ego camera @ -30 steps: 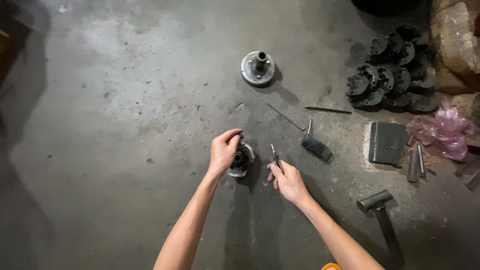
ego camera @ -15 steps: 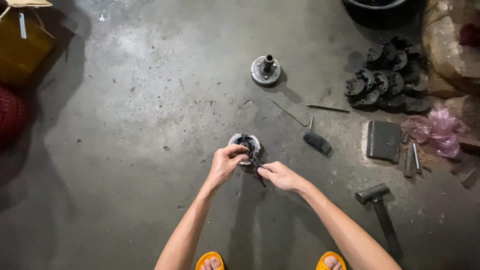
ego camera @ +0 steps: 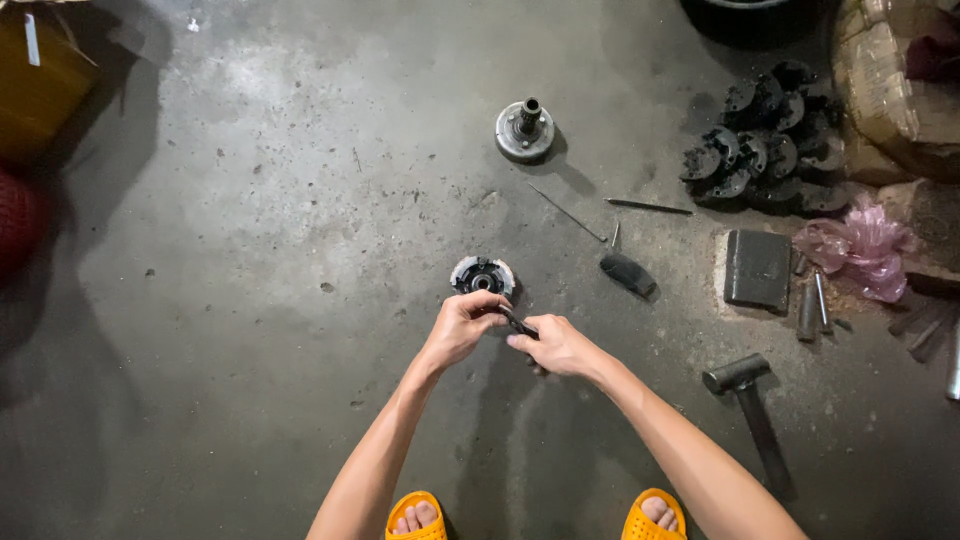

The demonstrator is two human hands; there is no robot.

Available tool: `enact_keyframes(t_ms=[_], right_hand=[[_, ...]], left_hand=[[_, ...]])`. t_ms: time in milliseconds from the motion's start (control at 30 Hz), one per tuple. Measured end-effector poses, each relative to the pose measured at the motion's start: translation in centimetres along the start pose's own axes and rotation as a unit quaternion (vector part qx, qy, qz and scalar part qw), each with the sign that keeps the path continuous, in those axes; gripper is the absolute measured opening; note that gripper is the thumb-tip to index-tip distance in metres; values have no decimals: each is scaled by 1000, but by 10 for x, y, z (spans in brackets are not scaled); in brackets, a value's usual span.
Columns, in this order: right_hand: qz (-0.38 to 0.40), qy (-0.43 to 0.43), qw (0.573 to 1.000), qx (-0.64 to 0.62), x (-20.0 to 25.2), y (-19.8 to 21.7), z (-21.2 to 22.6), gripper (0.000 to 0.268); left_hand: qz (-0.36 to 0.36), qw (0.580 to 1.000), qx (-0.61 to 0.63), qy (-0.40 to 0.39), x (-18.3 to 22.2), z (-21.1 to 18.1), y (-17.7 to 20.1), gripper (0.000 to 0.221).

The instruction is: Disassembling and cleaning motorcycle wheel hub and brake components

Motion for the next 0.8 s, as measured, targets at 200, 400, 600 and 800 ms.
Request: enact_keyframes(t_ms=[200, 400, 600, 800], right_hand=[[-62, -34, 997, -37, -14, -18, -50, 45], [-79, -66, 989, -108, -6, -23, -30, 41], [-8, -34, 975, -221, -22, -28, -65, 36], [-200, -11, 979, -47, -49, 27, -68, 31]], left_hand=[[6, 999, 32, 29, 0, 15, -4, 25], [-15, 996, 72, 47, -4, 44, -10, 28], [-163, 975, 107, 107, 2, 69, 13, 21], [-292, 933, 121, 172, 28, 86, 44, 13]])
Point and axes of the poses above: each hand's wrist, its own x-axis away from the middle knuckle, its own y-axis out of the back of the hand, z = x × y, the point moved 7 cm from there along -x, towards the middle knuckle, and after that the axes turned 15 degrees about y, right-handed, at the moved point
